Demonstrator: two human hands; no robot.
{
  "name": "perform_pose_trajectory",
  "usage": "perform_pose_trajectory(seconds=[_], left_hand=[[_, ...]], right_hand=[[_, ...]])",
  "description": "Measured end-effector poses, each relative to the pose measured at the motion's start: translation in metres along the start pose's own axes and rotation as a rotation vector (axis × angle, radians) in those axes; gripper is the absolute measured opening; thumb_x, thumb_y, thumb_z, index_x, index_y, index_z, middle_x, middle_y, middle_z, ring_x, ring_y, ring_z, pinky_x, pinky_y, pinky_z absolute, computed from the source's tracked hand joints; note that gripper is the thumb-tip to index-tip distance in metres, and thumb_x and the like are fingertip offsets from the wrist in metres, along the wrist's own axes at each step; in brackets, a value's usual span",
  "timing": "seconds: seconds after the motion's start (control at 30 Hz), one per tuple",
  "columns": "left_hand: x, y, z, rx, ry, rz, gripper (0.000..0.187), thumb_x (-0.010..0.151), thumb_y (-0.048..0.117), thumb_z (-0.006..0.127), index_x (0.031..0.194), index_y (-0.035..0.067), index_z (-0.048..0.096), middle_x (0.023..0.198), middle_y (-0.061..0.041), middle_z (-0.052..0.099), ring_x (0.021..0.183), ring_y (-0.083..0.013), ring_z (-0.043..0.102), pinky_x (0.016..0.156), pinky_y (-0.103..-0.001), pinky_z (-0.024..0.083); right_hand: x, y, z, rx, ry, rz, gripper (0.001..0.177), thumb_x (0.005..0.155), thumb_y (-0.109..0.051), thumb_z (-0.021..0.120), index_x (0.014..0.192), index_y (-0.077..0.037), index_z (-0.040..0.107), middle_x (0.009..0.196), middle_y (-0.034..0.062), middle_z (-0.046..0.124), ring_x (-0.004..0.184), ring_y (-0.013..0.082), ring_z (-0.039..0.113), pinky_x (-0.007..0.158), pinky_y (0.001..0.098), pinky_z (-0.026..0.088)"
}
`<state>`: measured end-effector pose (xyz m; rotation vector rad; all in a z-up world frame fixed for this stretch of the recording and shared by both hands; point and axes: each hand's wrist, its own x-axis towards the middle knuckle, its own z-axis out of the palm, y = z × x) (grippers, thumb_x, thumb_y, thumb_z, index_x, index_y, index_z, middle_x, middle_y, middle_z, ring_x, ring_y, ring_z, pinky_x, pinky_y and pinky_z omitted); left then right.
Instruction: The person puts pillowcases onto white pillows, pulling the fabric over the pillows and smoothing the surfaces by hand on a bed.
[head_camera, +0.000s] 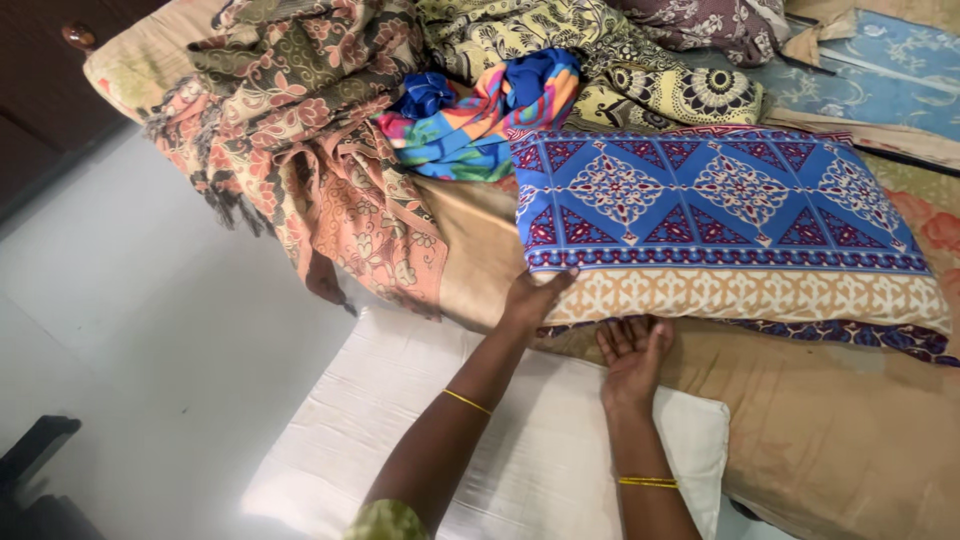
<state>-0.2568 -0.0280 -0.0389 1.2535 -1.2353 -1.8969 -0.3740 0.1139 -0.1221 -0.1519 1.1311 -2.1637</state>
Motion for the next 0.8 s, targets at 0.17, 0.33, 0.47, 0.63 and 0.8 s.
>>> perform_pose_trajectory(seconds=[0.17,0.33,0.47,0.63,0.8], left_hand=[[-0.057,0.016,-0.013,0.050,-0.007,0.425,0.044,0.088,0.026,0.079,0.122,0.002,0.066,0.111,-0.011,0.077,0.100,-0.0168,0.071,0.091,-0.033,0.055],[-0.127,0.027,-0.097,0.175,0.027,0.468,0.048,0.087,0.029,0.079,0.125,0.002,0.065,0.112,-0.009,0.076,0.102,-0.0150,0.071,0.094,-0.033,0.055],[-0.186,0.031,-0.162,0.262,0.045,0.525,0.046,0.092,0.033,0.078,0.125,0.002,0.067,0.107,-0.009,0.079,0.095,-0.0130,0.071,0.087,-0.031,0.057],[-0.281,0.058,-0.258,0.192,0.286,0.364,0.048,0.090,0.039,0.074,0.124,0.005,0.065,0.088,-0.006,0.076,0.058,-0.0114,0.065,0.049,-0.031,0.055],[-0.402,0.072,-0.370,0.119,0.577,0.408,0.044,0.090,0.037,0.074,0.119,0.004,0.065,0.082,-0.006,0.072,0.055,-0.0132,0.062,0.045,-0.033,0.050]], right_hand=[[0.004,-0.049,-0.012,0.276,-0.010,0.017,0.101,0.083,-0.085,0.050,0.161,-0.024,0.029,0.161,0.0102,0.041,0.147,0.0386,0.042,0.114,0.0686,0.039],[-0.007,-0.111,-0.070,0.005,-0.261,-0.310,0.098,0.091,-0.084,0.046,0.167,-0.026,0.025,0.177,0.0042,0.026,0.163,0.0336,0.029,0.127,0.0598,0.029],[-0.001,-0.092,-0.084,-0.809,-0.395,-0.971,0.107,0.086,-0.063,0.078,0.158,-0.013,0.015,0.161,0.0159,0.032,0.145,0.0409,0.035,0.122,0.0649,0.028],[-0.040,-0.076,0.016,-0.276,-0.584,-0.203,0.083,0.086,-0.025,0.077,0.158,-0.009,0.038,0.156,0.0158,0.051,0.138,0.0306,0.053,0.109,0.0585,0.043],[-0.104,-0.022,0.166,-0.953,-0.831,-0.354,0.067,0.093,-0.030,0.059,0.155,-0.005,0.049,0.147,0.0203,0.057,0.135,0.0385,0.057,0.107,0.0601,0.046]])
